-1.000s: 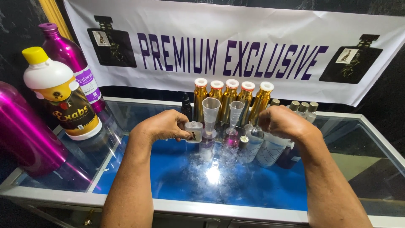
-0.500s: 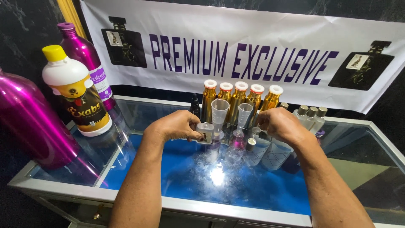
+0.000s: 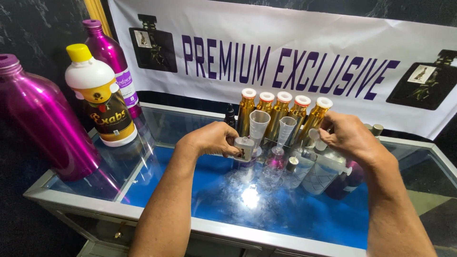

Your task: Organizing and filling small perfume vials and bottles on a glass display counter using a dropper.

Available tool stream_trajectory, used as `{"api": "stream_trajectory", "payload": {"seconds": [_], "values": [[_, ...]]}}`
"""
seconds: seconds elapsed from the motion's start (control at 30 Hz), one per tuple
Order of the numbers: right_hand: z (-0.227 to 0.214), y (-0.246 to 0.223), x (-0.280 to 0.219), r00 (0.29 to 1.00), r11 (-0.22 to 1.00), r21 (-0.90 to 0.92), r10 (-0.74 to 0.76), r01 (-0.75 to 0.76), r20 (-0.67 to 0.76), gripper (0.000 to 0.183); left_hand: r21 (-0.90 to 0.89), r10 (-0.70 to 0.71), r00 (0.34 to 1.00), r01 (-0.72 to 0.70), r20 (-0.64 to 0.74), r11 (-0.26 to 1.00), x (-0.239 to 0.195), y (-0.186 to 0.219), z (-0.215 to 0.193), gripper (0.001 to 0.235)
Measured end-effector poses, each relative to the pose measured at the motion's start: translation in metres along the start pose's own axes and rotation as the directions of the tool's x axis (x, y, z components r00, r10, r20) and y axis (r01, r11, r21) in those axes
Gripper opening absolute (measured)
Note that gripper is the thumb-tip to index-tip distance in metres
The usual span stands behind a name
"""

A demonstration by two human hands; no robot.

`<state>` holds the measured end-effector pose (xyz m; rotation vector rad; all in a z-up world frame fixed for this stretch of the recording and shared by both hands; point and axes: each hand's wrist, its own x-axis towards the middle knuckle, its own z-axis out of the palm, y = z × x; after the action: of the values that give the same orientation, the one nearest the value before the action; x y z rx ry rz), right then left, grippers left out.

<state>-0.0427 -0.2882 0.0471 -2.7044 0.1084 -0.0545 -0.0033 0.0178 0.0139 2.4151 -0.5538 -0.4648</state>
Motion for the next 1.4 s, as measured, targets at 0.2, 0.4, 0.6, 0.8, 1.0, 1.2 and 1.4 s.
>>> {"api": "stream_trajectory", "payload": {"seconds": [0.2, 0.4, 0.6, 0.8, 1.0, 1.2, 1.4], "values": [[-0.005, 0.01, -0.001, 0.985, 0.992, 0.046, -0.107, 0.114, -0.135, 0.013, 0.015, 0.013, 1.0, -0.013, -0.009, 1.0, 0.002, -0.005, 0.0, 0.009], [-0.01, -0.011, -0.021, 0.96, 0.947, 0.247, -0.147, 0.207, -0.239, 0.014, 0.076, 0.014, 1.0, -0.014, -0.008, 0.997, 0.006, -0.005, 0.002, 0.023], [0.002, -0.017, -0.023, 0.898, 0.908, 0.161, -0.332, 0.388, -0.29, 0.013, -0.006, 0.09, 0.996, -0.09, 0.017, 0.996, 0.012, -0.009, 0.008, 0.012], [0.029, -0.011, -0.003, 0.579, 0.632, -0.088, -0.749, 0.77, -0.32, 0.026, -0.087, 0.079, 0.996, -0.076, 0.038, 0.993, 0.017, -0.014, 0.009, 0.012], [0.058, -0.026, -0.004, 0.585, 0.614, 0.067, -0.705, 0.786, -0.4, 0.027, -0.072, 0.179, 0.983, -0.182, -0.046, 0.981, 0.033, -0.035, 0.022, 0.037], [0.067, -0.05, -0.017, 0.488, 0.517, 0.035, -0.781, 0.855, -0.391, 0.017, -0.159, 0.236, 0.971, -0.237, -0.027, 0.959, 0.012, -0.031, 0.009, 0.044], [0.081, -0.053, -0.013, 0.411, 0.504, -0.122, -0.803, 0.855, -0.432, 0.015, -0.231, 0.283, 0.956, -0.293, -0.075, 0.928, 0.012, -0.043, 0.0, 0.053]]}}
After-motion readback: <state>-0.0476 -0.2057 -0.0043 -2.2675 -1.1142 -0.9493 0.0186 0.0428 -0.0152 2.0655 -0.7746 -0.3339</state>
